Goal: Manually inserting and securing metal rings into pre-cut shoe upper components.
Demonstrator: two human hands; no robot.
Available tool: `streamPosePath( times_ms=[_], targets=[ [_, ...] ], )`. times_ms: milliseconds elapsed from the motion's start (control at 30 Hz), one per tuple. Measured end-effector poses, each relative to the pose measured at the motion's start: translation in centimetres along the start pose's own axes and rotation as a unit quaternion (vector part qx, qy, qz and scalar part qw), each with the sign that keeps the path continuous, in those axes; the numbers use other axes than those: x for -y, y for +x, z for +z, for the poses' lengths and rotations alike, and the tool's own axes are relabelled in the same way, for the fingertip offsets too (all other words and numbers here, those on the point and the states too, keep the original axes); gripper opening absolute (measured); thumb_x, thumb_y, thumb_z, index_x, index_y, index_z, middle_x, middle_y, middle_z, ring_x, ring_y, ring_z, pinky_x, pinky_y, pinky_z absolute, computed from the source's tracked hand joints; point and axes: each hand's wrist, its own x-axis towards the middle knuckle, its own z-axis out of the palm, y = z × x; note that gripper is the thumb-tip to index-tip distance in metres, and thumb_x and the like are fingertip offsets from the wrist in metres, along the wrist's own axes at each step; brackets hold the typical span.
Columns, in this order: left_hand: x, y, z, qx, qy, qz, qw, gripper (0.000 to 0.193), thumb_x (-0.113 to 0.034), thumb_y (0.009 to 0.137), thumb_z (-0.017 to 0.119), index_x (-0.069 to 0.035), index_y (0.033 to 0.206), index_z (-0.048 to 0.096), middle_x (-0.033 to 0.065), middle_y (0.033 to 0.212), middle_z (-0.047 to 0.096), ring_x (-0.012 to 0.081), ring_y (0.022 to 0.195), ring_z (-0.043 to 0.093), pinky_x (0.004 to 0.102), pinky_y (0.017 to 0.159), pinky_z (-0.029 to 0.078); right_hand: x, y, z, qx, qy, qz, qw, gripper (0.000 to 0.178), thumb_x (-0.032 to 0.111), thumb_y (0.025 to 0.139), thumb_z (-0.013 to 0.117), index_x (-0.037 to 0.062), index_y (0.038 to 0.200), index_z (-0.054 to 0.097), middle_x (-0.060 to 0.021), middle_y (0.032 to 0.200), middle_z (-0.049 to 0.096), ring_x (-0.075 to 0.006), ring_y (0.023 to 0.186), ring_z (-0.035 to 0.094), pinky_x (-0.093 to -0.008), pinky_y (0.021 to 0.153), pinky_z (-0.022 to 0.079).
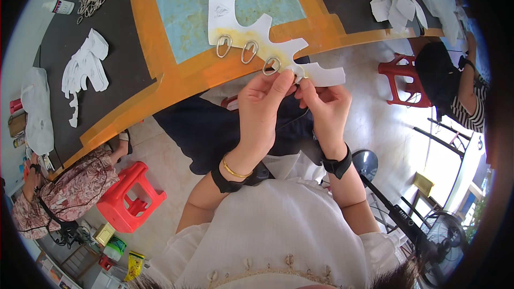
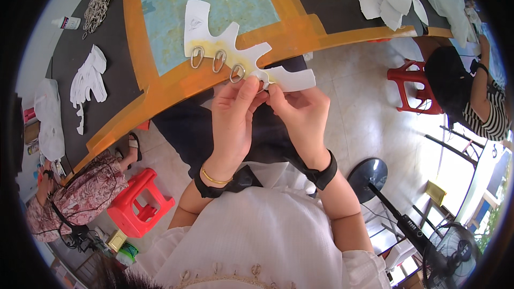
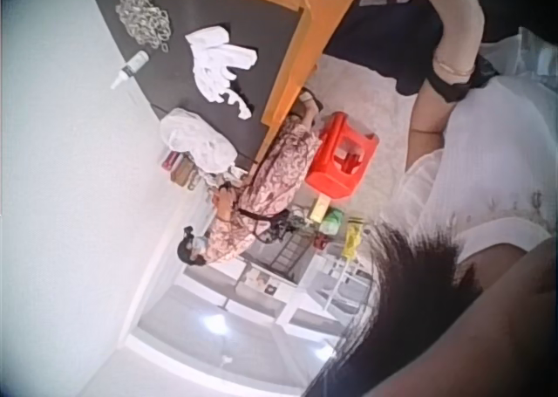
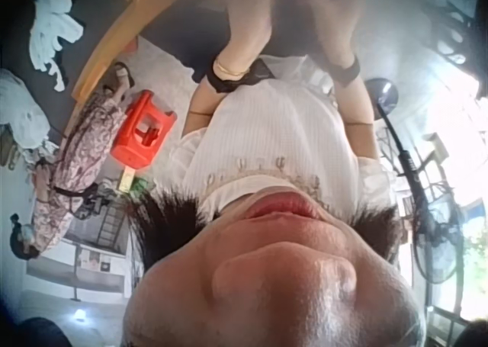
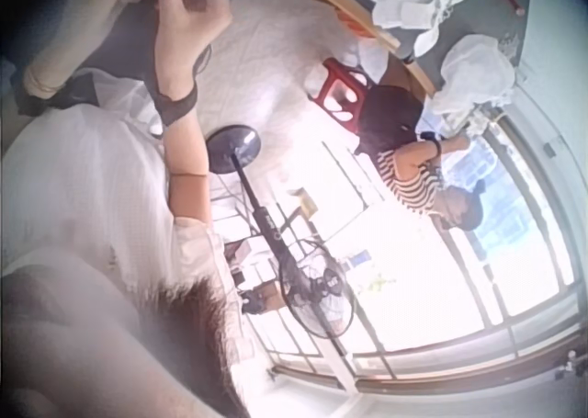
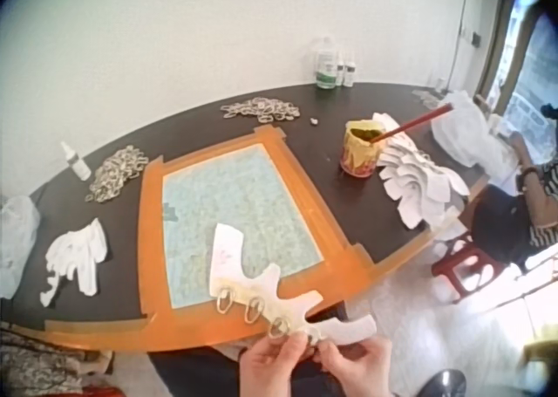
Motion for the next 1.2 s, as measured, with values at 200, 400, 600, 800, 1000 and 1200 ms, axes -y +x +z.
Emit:
streamPosePath(
  times_ms=[200,400,600,800,1000,1200],
  targets=[
    [-0.9,-0.1,0.4,0.016,-0.021,-0.041,0.999,0.017,-0.018,0.09,0.059,-0.001,0.095,0.061,0.0051,0.096,0.063,0.0117,0.091,0.057,0.0271,0.082,0.045,1.3,-0.1,-0.7,0.042,-0.001,0.035,0.999,0.015,0.004,0.08,0.064,-0.0069,0.09,0.062,-0.0066,0.071,0.064,-0.0091,0.055,0.058,-0.0198,0.048,0.046],
    [-1.3,0.2,-0.5,0.07,-0.017,-0.041,0.997,0.018,-0.02,0.088,0.063,-0.003,0.091,0.061,0.0011,0.089,0.063,0.0073,0.084,0.054,0.0239,0.078,0.041,0.9,-0.1,-0.9,0.108,0.032,0.074,0.991,0.011,0.004,0.081,0.062,-0.0058,0.086,0.063,-0.0062,0.068,0.062,-0.0095,0.05,0.056,-0.0202,0.044,0.044],
    [-1.1,0.6,-0.4,0.077,-0.034,-0.063,0.994,0.02,-0.023,0.088,0.063,-0.003,0.091,0.061,0.0012,0.09,0.063,0.0071,0.082,0.054,0.0234,0.079,0.04,0.1,0.3,-0.8,0.123,0.136,0.084,0.979,0.009,0.003,0.082,0.062,-0.0058,0.082,0.063,-0.0072,0.067,0.062,-0.011,0.051,0.056,-0.0219,0.046,0.046],
    [-0.4,0.3,0.6,0.002,0.029,0.002,1.0,0.022,-0.022,0.089,0.062,-0.002,0.095,0.06,0.0016,0.09,0.063,0.0064,0.084,0.054,0.0217,0.08,0.041,-0.2,0.4,-2.0,0.065,0.157,0.084,0.982,0.02,0.006,0.083,0.061,-0.0044,0.099,0.054,-0.0085,0.082,0.061,-0.0124,0.066,0.057,-0.0239,0.059,0.047],
    [-0.4,0.0,0.5,-0.021,0.064,0.02,0.998,0.022,-0.022,0.087,0.065,-0.001,0.092,0.06,0.0028,0.09,0.064,0.0052,0.08,0.053,0.0194,0.076,0.041,2.7,-0.4,-1.7,-0.061,-0.358,-0.413,0.835,0.036,0.031,0.064,0.08,0.0083,0.083,0.059,-0.0089,0.106,0.051,-0.0248,0.098,0.046,-0.0358,0.084,0.035],
    [0.3,0.1,-0.1,-0.022,0.077,0.036,0.996,0.02,-0.021,0.089,0.061,-0.001,0.088,0.059,0.0025,0.087,0.064,0.0066,0.074,0.058,0.0205,0.067,0.046,1.8,0.6,0.2,-0.069,-0.399,-0.368,0.837,0.032,0.036,0.06,0.08,0.0144,0.075,0.062,-0.0048,0.104,0.053,-0.0262,0.1,0.045,-0.0368,0.086,0.032]
  ],
)
